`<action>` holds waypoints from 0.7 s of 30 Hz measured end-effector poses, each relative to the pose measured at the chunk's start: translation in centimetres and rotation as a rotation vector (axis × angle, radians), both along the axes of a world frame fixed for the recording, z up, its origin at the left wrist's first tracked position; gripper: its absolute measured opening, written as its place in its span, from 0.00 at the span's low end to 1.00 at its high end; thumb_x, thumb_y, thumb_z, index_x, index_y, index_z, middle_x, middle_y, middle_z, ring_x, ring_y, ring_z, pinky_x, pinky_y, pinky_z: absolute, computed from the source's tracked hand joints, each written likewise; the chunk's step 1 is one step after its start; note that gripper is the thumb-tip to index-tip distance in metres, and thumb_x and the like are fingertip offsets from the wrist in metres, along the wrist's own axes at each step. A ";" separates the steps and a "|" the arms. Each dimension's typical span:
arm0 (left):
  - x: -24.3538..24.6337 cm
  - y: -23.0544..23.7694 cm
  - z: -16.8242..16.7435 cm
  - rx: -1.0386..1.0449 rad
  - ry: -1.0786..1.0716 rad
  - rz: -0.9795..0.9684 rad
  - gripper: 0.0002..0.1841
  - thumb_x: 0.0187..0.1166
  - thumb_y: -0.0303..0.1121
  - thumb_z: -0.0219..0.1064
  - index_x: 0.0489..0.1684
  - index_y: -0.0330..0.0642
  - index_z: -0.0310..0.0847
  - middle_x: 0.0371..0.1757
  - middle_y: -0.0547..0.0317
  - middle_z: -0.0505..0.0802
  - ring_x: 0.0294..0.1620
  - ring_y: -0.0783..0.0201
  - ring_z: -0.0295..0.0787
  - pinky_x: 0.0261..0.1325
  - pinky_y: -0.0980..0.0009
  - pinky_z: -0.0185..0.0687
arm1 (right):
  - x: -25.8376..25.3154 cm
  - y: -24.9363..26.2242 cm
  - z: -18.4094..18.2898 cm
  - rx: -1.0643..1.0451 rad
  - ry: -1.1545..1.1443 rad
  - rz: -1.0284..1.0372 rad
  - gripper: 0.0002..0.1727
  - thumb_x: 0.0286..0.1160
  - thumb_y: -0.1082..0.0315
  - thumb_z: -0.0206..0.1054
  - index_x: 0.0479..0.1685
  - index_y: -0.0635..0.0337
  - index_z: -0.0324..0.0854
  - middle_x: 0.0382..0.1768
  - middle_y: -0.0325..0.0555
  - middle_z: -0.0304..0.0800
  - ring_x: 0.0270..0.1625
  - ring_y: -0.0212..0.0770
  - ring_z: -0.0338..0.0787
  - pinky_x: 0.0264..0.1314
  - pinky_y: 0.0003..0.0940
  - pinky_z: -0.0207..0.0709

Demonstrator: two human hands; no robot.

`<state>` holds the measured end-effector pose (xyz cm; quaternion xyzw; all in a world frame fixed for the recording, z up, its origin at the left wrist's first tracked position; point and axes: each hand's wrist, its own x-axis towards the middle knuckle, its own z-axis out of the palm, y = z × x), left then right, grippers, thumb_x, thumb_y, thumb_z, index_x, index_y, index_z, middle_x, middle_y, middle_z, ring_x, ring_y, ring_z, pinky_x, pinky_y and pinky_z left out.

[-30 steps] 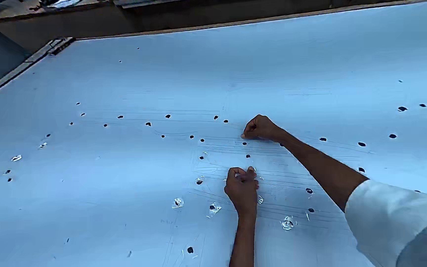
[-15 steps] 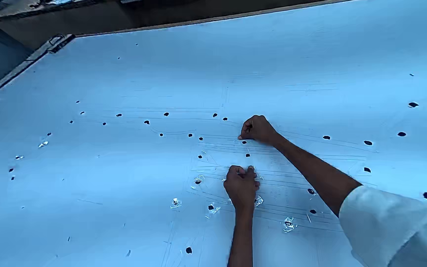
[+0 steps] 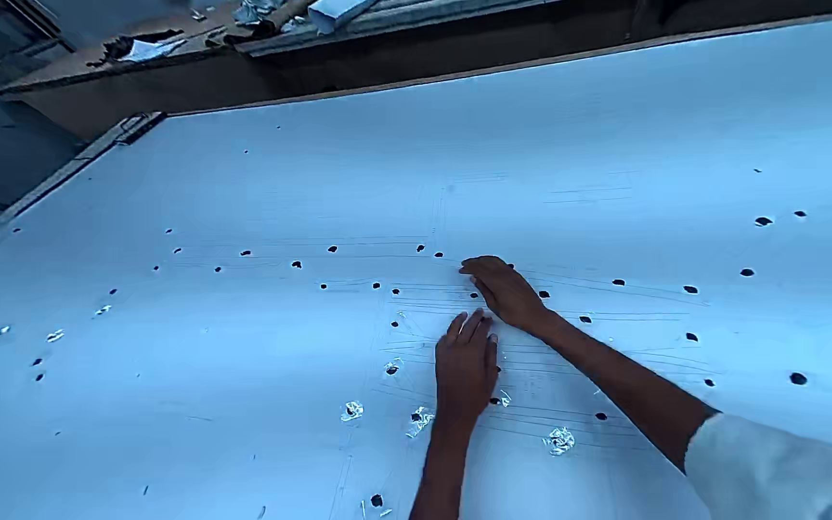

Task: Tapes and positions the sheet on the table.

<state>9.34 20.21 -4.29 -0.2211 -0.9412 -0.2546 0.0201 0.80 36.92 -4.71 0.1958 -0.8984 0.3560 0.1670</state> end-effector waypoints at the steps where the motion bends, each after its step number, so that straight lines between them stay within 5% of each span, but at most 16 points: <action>1: -1.2 -0.5 -0.8 -0.056 -0.010 -0.070 0.23 0.92 0.44 0.50 0.79 0.48 0.80 0.85 0.59 0.78 0.90 0.47 0.63 0.84 0.35 0.58 | 1.7 0.1 0.6 0.035 -0.014 -0.007 0.19 0.87 0.74 0.54 0.68 0.64 0.84 0.73 0.54 0.84 0.80 0.55 0.79 0.83 0.51 0.70; 3: -3.3 -1.5 -1.7 -0.140 -0.023 -0.145 0.26 0.94 0.45 0.44 0.87 0.54 0.71 0.91 0.65 0.70 0.95 0.48 0.51 0.87 0.28 0.40 | 5.6 0.4 1.1 0.080 -0.055 -0.062 0.22 0.90 0.69 0.52 0.76 0.63 0.79 0.79 0.53 0.80 0.84 0.54 0.75 0.87 0.52 0.66; 6: -6.3 -1.7 -1.4 -0.222 -0.036 -0.156 0.26 0.94 0.44 0.45 0.91 0.59 0.64 0.93 0.68 0.64 0.96 0.45 0.45 0.86 0.23 0.32 | 11.0 1.0 -0.6 0.184 -0.167 -0.065 0.28 0.91 0.52 0.50 0.85 0.52 0.72 0.86 0.42 0.72 0.90 0.45 0.65 0.91 0.54 0.57; 9: -9.0 -1.0 -1.1 -0.283 -0.085 -0.116 0.26 0.95 0.48 0.42 0.93 0.65 0.60 0.95 0.70 0.60 0.97 0.46 0.38 0.86 0.23 0.27 | 14.7 0.6 -1.3 0.320 -0.409 0.051 0.34 0.91 0.40 0.43 0.90 0.46 0.65 0.93 0.33 0.58 0.96 0.39 0.49 0.96 0.62 0.32; 12: -10.6 -0.4 -0.6 -0.371 -0.117 -0.073 0.27 0.94 0.53 0.39 0.94 0.73 0.55 0.97 0.68 0.53 0.98 0.46 0.31 0.86 0.24 0.21 | 15.9 0.2 -0.8 0.353 -0.454 0.082 0.36 0.91 0.37 0.39 0.89 0.47 0.66 0.92 0.34 0.60 0.96 0.40 0.50 0.95 0.62 0.30; 14: -9.9 -0.1 -0.3 -0.399 -0.125 -0.020 0.28 0.94 0.53 0.39 0.95 0.70 0.53 0.97 0.64 0.51 0.98 0.44 0.29 0.86 0.24 0.20 | 16.7 0.2 -0.1 0.348 -0.482 0.086 0.36 0.91 0.38 0.39 0.88 0.46 0.68 0.91 0.36 0.62 0.96 0.42 0.51 0.95 0.62 0.30; 17: -6.8 0.3 0.4 -0.201 -0.055 -0.002 0.27 0.93 0.47 0.47 0.88 0.49 0.68 0.93 0.48 0.62 0.95 0.38 0.44 0.86 0.24 0.37 | 19.5 0.6 2.2 0.216 -0.431 -0.017 0.30 0.92 0.43 0.45 0.83 0.47 0.75 0.86 0.41 0.71 0.92 0.46 0.61 0.95 0.61 0.40; 21: 4.3 -2.6 4.3 0.161 -0.307 -0.271 0.23 0.90 0.44 0.54 0.70 0.38 0.84 0.72 0.45 0.87 0.78 0.50 0.80 0.83 0.49 0.70 | 29.9 0.3 6.5 -0.122 -0.183 -0.353 0.20 0.87 0.58 0.59 0.65 0.62 0.87 0.66 0.53 0.90 0.73 0.51 0.86 0.80 0.52 0.75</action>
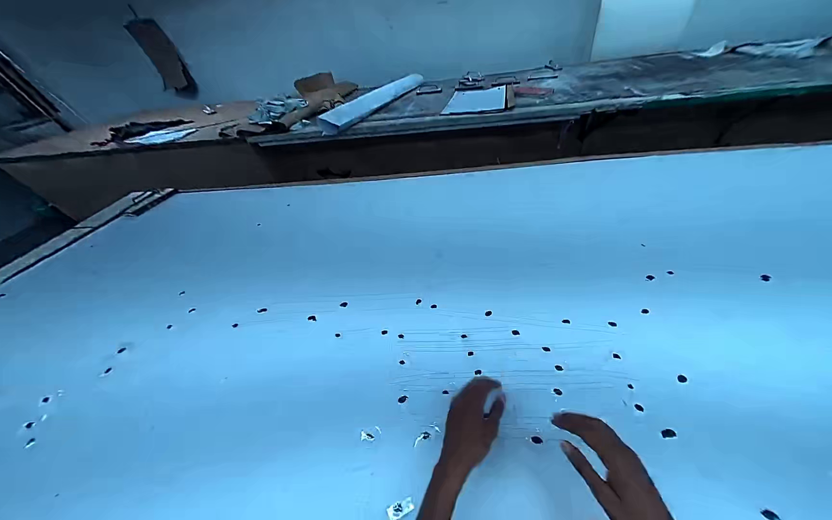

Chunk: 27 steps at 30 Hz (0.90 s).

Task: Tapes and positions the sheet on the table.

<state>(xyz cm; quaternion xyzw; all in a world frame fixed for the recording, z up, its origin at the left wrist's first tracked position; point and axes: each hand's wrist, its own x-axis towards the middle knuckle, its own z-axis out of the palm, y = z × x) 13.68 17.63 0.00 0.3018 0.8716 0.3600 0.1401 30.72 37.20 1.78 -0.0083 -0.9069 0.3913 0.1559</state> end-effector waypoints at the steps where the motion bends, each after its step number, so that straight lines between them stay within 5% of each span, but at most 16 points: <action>1: 3.5 -1.5 0.9 0.093 -0.079 -0.049 0.21 0.89 0.42 0.56 0.64 0.35 0.87 0.64 0.44 0.91 0.70 0.51 0.86 0.78 0.51 0.76 | 3.5 -0.8 1.2 -0.065 0.070 -0.088 0.18 0.85 0.63 0.61 0.59 0.67 0.88 0.60 0.57 0.92 0.67 0.51 0.90 0.74 0.51 0.80; 4: 12.5 -6.0 1.7 0.317 -0.309 -0.082 0.17 0.86 0.39 0.63 0.52 0.32 0.90 0.50 0.45 0.94 0.53 0.55 0.93 0.60 0.55 0.87 | 13.2 -5.5 2.0 -0.223 0.153 -0.313 0.17 0.86 0.67 0.59 0.48 0.77 0.84 0.45 0.60 0.92 0.49 0.41 0.91 0.60 0.38 0.84; 8: 19.1 -8.8 1.3 0.322 -0.551 -0.098 0.20 0.85 0.42 0.63 0.58 0.34 0.88 0.58 0.48 0.92 0.60 0.59 0.90 0.65 0.58 0.87 | 20.6 -14.8 -0.3 -0.368 0.005 -0.442 0.23 0.79 0.64 0.67 0.61 0.77 0.78 0.51 0.59 0.90 0.49 0.42 0.91 0.55 0.40 0.86; 12: 21.3 -8.7 0.8 0.309 -0.609 -0.101 0.23 0.84 0.47 0.63 0.58 0.34 0.87 0.59 0.47 0.90 0.62 0.57 0.87 0.69 0.57 0.82 | 20.9 -19.1 -3.6 -0.277 -0.054 -0.529 0.40 0.64 0.50 0.80 0.72 0.68 0.75 0.63 0.57 0.85 0.55 0.44 0.89 0.53 0.40 0.86; 14: 21.7 -8.4 1.5 0.273 -0.585 -0.101 0.21 0.80 0.47 0.67 0.52 0.34 0.89 0.63 0.45 0.88 0.67 0.55 0.84 0.73 0.56 0.79 | 20.3 -19.6 -4.3 -0.230 -0.021 -0.568 0.37 0.62 0.52 0.81 0.68 0.68 0.78 0.60 0.57 0.85 0.51 0.44 0.89 0.49 0.38 0.86; 17: 22.1 -8.1 2.7 0.183 -0.495 -0.119 0.17 0.77 0.41 0.71 0.47 0.32 0.89 0.68 0.41 0.85 0.72 0.52 0.81 0.74 0.55 0.77 | 19.7 -19.6 -4.7 -0.143 0.036 -0.571 0.24 0.63 0.55 0.80 0.51 0.64 0.88 0.53 0.56 0.88 0.48 0.46 0.91 0.48 0.40 0.87; 20: 23.3 -8.4 4.1 0.223 -0.436 -0.063 0.13 0.77 0.34 0.72 0.43 0.30 0.89 0.61 0.41 0.88 0.62 0.54 0.87 0.63 0.59 0.87 | 20.0 -19.5 -4.6 -0.102 0.036 -0.577 0.20 0.60 0.56 0.81 0.44 0.62 0.91 0.49 0.54 0.90 0.46 0.49 0.91 0.49 0.47 0.87; 27: 27.3 -13.2 6.6 0.064 -0.238 0.056 0.14 0.79 0.39 0.69 0.41 0.35 0.92 0.38 0.51 0.95 0.44 0.55 0.92 0.56 0.52 0.85 | 20.0 -19.7 -4.4 -0.066 0.016 -0.610 0.21 0.59 0.52 0.79 0.44 0.60 0.93 0.42 0.49 0.93 0.41 0.50 0.92 0.43 0.52 0.85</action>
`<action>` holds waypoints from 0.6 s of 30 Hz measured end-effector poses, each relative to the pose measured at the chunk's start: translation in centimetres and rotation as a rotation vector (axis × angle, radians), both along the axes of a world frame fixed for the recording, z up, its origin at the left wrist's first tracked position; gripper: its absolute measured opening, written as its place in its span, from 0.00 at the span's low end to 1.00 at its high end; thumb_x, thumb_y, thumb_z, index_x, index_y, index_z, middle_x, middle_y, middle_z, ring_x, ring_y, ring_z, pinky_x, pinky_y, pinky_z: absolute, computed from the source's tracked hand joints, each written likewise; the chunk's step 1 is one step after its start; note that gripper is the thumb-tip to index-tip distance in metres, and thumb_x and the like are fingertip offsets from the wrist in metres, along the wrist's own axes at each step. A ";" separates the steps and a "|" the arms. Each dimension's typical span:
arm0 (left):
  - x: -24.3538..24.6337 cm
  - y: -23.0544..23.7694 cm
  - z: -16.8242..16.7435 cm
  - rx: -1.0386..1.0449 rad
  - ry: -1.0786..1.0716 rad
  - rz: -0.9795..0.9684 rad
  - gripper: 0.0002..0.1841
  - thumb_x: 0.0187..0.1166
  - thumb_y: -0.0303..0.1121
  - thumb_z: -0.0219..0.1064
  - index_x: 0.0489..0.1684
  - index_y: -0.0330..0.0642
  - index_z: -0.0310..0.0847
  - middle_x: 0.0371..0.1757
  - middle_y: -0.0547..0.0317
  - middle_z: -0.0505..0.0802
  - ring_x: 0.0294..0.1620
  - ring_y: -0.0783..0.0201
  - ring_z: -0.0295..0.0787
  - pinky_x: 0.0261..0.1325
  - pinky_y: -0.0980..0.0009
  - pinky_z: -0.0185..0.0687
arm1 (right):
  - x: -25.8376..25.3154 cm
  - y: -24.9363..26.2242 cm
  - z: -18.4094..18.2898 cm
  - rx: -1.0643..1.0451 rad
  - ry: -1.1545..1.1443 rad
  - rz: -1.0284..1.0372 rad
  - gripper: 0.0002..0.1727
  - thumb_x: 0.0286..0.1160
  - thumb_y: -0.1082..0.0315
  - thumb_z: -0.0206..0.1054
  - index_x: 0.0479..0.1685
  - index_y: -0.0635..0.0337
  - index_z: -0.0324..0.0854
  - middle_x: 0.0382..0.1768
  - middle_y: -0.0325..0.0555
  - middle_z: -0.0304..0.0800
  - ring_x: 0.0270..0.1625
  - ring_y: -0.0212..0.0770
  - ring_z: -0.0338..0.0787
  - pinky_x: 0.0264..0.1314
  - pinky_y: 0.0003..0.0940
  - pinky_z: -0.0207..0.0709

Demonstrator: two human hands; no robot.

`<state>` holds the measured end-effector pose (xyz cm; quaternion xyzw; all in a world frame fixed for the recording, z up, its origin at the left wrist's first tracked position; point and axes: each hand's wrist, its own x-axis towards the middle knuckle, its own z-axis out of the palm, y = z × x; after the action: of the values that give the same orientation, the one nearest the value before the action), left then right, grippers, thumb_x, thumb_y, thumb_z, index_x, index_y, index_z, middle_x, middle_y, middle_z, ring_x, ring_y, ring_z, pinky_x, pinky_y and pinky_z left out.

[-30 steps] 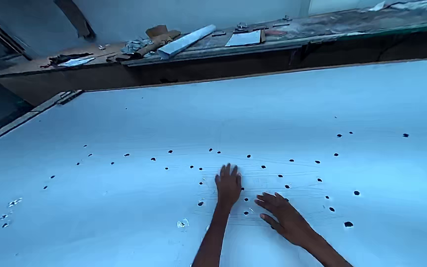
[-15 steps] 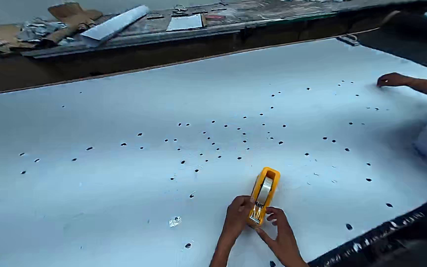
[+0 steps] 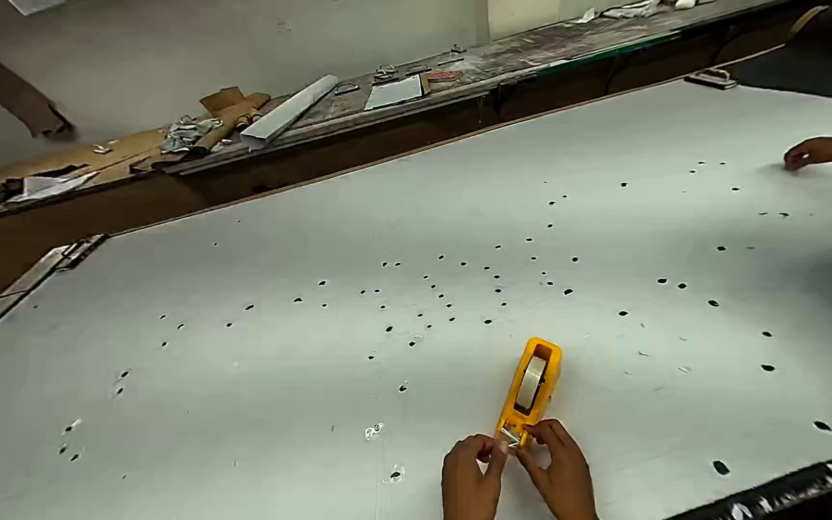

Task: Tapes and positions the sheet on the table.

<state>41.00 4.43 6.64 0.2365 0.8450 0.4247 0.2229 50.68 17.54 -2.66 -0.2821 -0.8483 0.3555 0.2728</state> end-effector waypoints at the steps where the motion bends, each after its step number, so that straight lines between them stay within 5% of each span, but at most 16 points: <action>1: 0.1 -0.3 -0.5 0.007 -0.034 0.000 0.14 0.79 0.38 0.68 0.41 0.35 0.92 0.36 0.54 0.95 0.41 0.60 0.93 0.53 0.56 0.87 | 0.0 0.0 -0.2 0.013 0.007 -0.002 0.21 0.58 0.51 0.78 0.43 0.59 0.93 0.41 0.48 0.92 0.40 0.49 0.91 0.42 0.51 0.84; 6: -0.3 -0.7 -3.0 0.102 -0.262 0.013 0.11 0.79 0.36 0.68 0.40 0.35 0.90 0.33 0.59 0.92 0.35 0.69 0.89 0.45 0.68 0.85 | 0.1 0.3 -0.6 -0.020 0.038 0.034 0.21 0.60 0.51 0.77 0.43 0.59 0.92 0.40 0.47 0.93 0.39 0.48 0.91 0.42 0.50 0.84; 15: -0.3 -0.2 -5.7 0.227 -0.299 0.105 0.12 0.79 0.37 0.69 0.33 0.36 0.88 0.27 0.63 0.90 0.29 0.72 0.85 0.39 0.73 0.83 | 0.4 0.9 -0.4 -0.225 0.061 0.115 0.26 0.68 0.45 0.68 0.49 0.59 0.90 0.43 0.43 0.92 0.42 0.39 0.91 0.44 0.42 0.85; 18: 0.0 0.2 -6.2 0.340 -0.559 0.177 0.10 0.82 0.32 0.67 0.33 0.35 0.85 0.25 0.65 0.86 0.24 0.76 0.79 0.31 0.78 0.76 | -0.4 0.3 0.3 -0.289 0.031 0.037 0.29 0.66 0.40 0.72 0.45 0.59 0.90 0.40 0.43 0.90 0.40 0.37 0.89 0.43 0.37 0.84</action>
<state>40.97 4.65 0.40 0.0703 0.6857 0.6256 0.3655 50.25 17.81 -2.37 -0.2973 -0.7891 0.4831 0.2358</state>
